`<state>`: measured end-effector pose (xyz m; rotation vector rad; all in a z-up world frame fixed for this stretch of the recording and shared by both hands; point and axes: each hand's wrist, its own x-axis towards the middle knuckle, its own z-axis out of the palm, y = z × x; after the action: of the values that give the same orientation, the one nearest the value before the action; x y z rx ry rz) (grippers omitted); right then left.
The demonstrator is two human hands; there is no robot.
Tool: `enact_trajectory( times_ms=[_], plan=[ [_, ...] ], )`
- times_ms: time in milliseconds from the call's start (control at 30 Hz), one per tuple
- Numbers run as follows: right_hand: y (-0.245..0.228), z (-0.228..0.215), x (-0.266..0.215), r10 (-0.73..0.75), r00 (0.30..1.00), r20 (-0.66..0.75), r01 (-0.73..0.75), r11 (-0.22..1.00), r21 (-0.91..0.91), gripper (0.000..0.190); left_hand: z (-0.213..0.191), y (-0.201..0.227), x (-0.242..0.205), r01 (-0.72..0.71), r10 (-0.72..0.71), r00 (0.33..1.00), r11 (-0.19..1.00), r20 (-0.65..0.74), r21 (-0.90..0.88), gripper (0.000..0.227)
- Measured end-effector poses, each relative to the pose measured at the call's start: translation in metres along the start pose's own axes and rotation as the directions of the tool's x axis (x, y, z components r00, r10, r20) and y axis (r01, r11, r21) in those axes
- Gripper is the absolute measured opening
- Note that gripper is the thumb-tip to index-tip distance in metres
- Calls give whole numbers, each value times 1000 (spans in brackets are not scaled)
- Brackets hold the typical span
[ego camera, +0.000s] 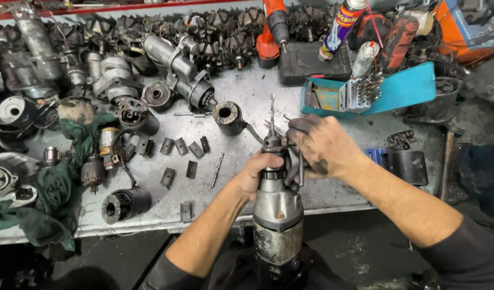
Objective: The person secures a cylindrical mechanical component in a blue bench vise and tightens it. They then pick up a power drill, insert a drill bit into the chuck, and tighten the chuck using a wrench.
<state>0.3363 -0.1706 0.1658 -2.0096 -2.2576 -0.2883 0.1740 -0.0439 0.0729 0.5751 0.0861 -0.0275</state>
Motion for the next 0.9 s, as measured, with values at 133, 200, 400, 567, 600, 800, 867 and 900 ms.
enact_trajectory(
  times_ms=[133, 200, 400, 567, 600, 800, 867, 900],
  plan=[
    [5, -1, 7, -7, 995, 100, -8, 989, 146, 108, -10, -4, -3, 1, -2, 1000, 999, -11, -37, 38],
    [5, -21, 17, -41, 963, 265, -22, 973, 230, 119, -20, -8, -3, 34, -31, 999, 996, 39, -86, 34],
    [6, -7, 7, -78, 988, 135, 46, 973, 226, 110, -21, -6, -4, 72, -62, 993, 992, 102, -104, 35],
    [12, 12, 5, -89, 994, -56, 103, 936, 336, 94, -17, -3, -7, 56, -46, 992, 995, 120, -79, 41],
    [14, 17, 4, -87, 992, -93, 114, 935, 337, 87, -18, -3, -6, 66, -51, 991, 991, 126, -116, 39],
    [1, 78, -8, 135, 965, -225, -5, 868, 496, 37, -23, -10, -9, 40, -34, 998, 993, 61, -110, 38],
    [-17, 56, -1, 185, 946, -267, -30, 868, 496, 35, -23, -9, -10, 55, -52, 998, 991, 34, -120, 38],
    [-26, 45, 4, 237, 921, -309, -55, 865, 499, 34, -23, -8, -11, 72, -71, 997, 989, 7, -129, 38]
  ],
)
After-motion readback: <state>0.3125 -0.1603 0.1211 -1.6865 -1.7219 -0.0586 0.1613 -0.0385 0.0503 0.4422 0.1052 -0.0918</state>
